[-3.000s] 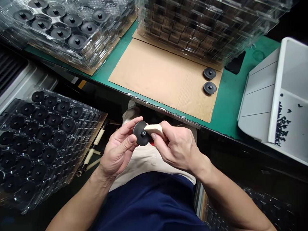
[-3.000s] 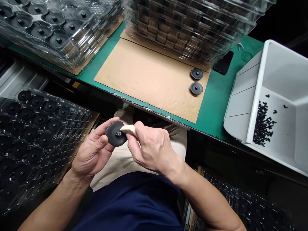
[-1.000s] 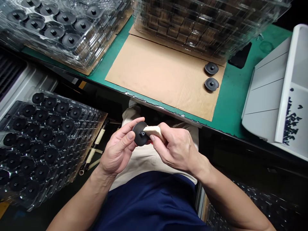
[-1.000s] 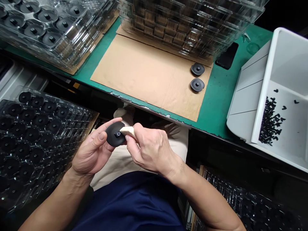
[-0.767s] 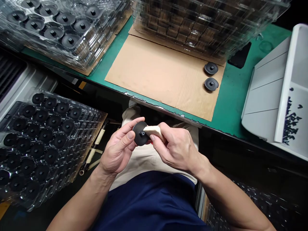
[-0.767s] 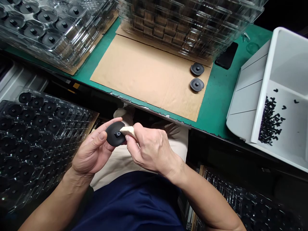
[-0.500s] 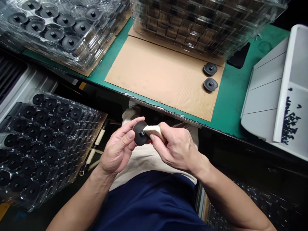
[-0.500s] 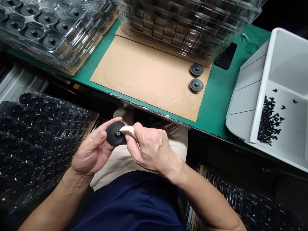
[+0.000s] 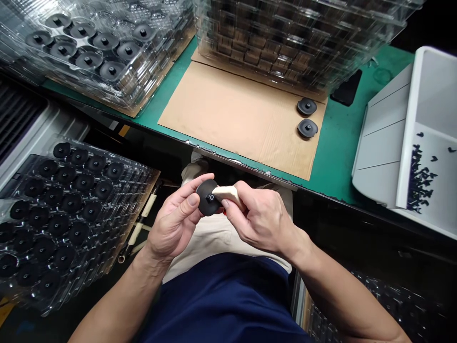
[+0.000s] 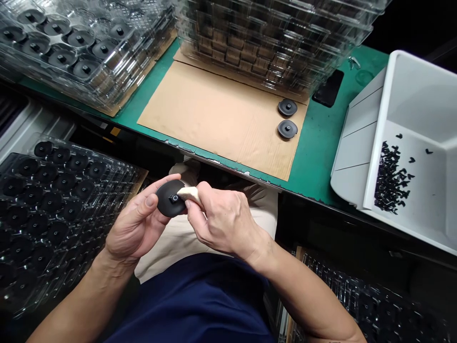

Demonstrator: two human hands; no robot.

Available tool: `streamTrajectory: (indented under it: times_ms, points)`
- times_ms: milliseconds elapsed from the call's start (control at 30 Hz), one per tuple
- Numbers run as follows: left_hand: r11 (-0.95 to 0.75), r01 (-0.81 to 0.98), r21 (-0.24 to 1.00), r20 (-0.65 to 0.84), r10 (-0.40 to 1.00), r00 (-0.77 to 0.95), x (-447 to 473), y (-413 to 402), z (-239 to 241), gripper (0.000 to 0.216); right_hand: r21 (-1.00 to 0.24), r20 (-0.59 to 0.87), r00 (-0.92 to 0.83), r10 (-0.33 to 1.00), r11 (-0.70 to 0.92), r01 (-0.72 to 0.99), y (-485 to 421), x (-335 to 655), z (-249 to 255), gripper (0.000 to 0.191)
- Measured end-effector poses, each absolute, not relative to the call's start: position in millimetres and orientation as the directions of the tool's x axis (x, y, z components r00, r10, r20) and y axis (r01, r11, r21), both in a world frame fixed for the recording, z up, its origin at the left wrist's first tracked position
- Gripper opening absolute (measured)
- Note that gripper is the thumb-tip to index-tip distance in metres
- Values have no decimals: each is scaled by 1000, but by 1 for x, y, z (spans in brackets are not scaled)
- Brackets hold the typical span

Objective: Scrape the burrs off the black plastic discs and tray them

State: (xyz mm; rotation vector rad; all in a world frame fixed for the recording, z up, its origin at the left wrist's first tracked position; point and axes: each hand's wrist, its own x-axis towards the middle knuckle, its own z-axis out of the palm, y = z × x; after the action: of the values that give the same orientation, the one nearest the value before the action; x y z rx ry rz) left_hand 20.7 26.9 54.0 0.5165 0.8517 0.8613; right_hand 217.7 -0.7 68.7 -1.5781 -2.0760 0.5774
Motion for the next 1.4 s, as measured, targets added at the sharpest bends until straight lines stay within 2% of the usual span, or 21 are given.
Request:
streamTrajectory:
  times_ms: [967, 1100, 1200, 1267, 1400]
  points:
    - [582, -459, 671, -449, 812, 374, 14, 20, 48, 41, -600, 97, -215, 972, 229, 767, -7, 210, 65, 22]
    - [571, -476, 669, -441, 820, 365, 14, 20, 49, 41, -674, 87, -178, 980, 190, 714, -7, 213, 64, 8]
    - [559, -504, 658, -427, 829, 362, 12, 20, 51, 41, -760, 136, -57, 989, 141, 635, -7, 220, 65, 18]
    - [552, -520, 652, -418, 833, 362, 10, 20, 52, 40, -805, 169, -5, 986, 141, 576, -6, 225, 67, 16]
    - [538, -528, 658, -414, 843, 343, 10, 21, 51, 38, -840, 150, -100, 984, 180, 511, -11, 227, 71, 16]
